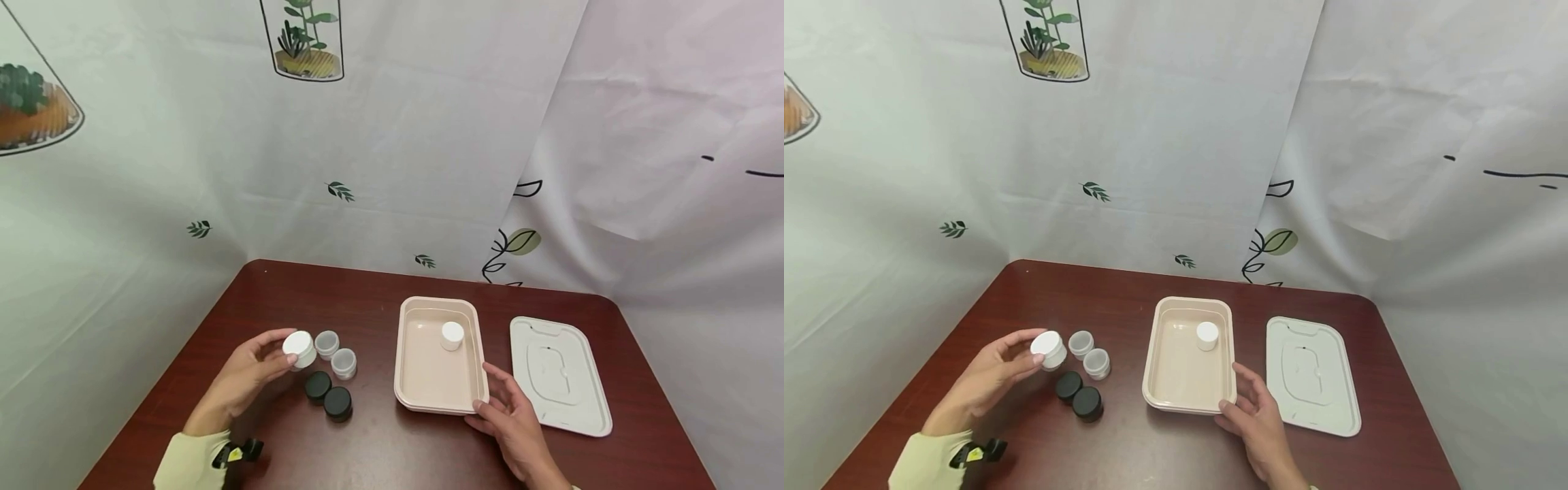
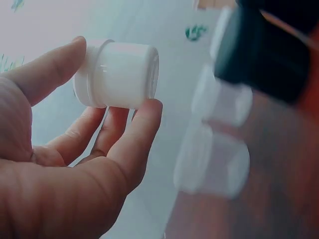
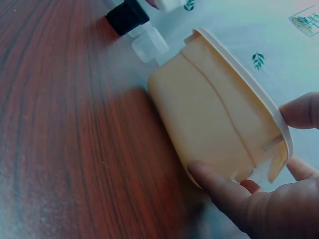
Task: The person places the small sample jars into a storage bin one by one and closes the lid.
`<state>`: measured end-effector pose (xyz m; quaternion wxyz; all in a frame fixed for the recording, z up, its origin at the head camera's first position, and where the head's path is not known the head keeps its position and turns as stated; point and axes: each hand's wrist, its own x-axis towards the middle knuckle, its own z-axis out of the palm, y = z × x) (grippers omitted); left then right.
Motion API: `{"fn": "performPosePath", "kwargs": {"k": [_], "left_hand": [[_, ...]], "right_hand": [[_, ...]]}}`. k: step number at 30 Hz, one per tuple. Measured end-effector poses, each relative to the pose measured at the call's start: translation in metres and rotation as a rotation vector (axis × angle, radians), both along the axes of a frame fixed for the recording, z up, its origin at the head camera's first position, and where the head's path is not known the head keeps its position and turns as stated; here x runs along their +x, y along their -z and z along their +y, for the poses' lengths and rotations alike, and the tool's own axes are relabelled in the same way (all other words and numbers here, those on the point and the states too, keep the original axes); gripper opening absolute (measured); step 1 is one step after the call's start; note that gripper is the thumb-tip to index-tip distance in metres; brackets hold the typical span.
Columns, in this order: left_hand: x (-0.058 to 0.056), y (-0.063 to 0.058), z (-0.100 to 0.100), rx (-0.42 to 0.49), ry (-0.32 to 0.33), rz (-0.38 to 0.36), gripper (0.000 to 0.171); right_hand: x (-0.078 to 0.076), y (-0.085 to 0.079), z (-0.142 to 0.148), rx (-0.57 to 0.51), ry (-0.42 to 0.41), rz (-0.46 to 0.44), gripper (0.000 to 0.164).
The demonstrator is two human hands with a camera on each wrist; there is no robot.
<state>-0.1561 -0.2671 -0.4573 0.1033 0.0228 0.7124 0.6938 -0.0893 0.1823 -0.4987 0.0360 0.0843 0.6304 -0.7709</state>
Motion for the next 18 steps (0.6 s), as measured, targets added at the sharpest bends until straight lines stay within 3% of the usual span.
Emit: {"fn": "performPosePath", "kwargs": {"k": [7, 18], "left_hand": [[-0.024, -0.013, 0.037, -0.056, 0.096, 0.037, 0.059], [-0.051, -0.025, 0.103, 0.061, 0.265, 0.047, 0.059]], "right_hand": [[0.0, -0.001, 0.001, -0.001, 0.002, 0.001, 0.07], [0.0, 0.0, 0.002, -0.012, 0.008, -0.006, 0.071]]}}
